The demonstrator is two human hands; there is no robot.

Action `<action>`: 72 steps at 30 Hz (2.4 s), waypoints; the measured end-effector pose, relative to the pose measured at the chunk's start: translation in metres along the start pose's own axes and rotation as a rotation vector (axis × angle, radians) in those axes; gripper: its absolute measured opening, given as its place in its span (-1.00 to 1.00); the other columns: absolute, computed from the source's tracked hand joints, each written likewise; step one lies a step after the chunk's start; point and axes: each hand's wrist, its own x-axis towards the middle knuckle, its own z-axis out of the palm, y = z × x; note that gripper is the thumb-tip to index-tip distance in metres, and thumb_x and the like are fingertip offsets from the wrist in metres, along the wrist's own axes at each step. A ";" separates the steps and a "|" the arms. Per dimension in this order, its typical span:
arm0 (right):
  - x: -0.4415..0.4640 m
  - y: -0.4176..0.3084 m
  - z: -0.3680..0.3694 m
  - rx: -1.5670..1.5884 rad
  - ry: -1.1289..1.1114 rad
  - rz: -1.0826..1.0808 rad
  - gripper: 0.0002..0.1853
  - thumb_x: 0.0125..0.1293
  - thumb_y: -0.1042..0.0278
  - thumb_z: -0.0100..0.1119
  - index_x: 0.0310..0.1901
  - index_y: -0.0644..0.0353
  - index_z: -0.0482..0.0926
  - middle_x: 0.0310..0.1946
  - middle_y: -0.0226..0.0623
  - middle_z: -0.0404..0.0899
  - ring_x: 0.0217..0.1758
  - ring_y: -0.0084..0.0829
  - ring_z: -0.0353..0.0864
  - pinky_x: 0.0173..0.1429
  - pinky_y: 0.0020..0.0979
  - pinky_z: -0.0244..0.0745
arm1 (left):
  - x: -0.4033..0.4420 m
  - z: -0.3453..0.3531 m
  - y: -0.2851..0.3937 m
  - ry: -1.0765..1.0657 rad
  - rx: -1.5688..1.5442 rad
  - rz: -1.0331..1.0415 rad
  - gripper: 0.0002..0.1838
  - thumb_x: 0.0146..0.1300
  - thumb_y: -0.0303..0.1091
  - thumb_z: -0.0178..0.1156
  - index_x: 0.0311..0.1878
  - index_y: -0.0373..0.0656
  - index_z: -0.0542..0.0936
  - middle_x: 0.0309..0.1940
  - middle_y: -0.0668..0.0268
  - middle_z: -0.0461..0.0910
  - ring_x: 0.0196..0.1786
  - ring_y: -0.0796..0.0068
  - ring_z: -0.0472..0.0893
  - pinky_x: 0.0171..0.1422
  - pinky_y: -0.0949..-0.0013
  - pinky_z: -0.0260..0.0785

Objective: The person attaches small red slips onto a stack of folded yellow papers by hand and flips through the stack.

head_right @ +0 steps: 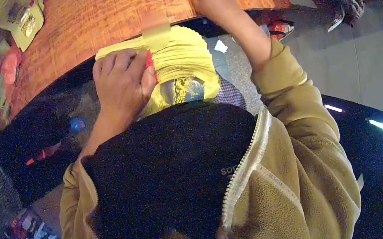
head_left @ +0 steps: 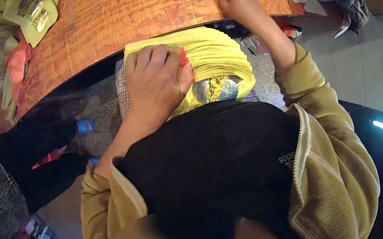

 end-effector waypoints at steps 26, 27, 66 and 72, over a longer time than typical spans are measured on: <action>0.004 -0.089 -0.031 0.460 -0.509 0.329 -0.65 0.29 0.21 0.33 0.01 0.22 0.59 -0.27 -0.12 0.65 -0.21 -0.23 0.68 -0.13 -0.22 0.53 | -0.002 -0.003 0.002 -0.008 -0.048 0.035 -0.65 0.15 -0.07 0.34 -0.16 -0.15 0.71 -0.28 0.34 0.59 -0.07 0.30 0.55 0.10 0.14 0.30; 0.002 -0.075 -0.027 0.347 -0.430 0.389 -0.63 0.31 0.19 0.31 0.06 0.21 0.60 -0.22 -0.10 0.66 -0.18 -0.18 0.68 -0.10 -0.20 0.54 | -0.004 -0.001 0.000 -0.007 -0.045 0.041 -0.65 0.15 -0.07 0.34 -0.16 -0.15 0.71 -0.28 0.34 0.59 -0.07 0.30 0.55 0.10 0.14 0.30; 0.020 -0.121 -0.023 0.465 -0.551 0.116 -0.80 0.27 0.33 0.35 -0.32 0.26 0.55 -0.47 -0.22 0.58 -0.38 -0.34 0.59 -0.27 -0.31 0.45 | -0.001 -0.002 0.001 0.051 -0.028 0.044 -0.72 0.17 -0.11 0.29 -0.18 -0.08 0.69 -0.25 0.33 0.61 -0.07 0.32 0.57 0.08 0.16 0.26; 0.008 -0.094 -0.019 0.483 -0.466 0.308 -0.77 0.29 0.26 0.35 -0.24 0.27 0.59 -0.44 -0.15 0.62 -0.37 -0.17 0.61 -0.23 -0.25 0.49 | -0.007 0.004 -0.001 0.100 -0.006 0.046 -0.58 0.10 -0.09 0.35 -0.02 -0.11 0.68 -0.20 0.33 0.60 -0.04 0.30 0.55 0.03 0.12 0.32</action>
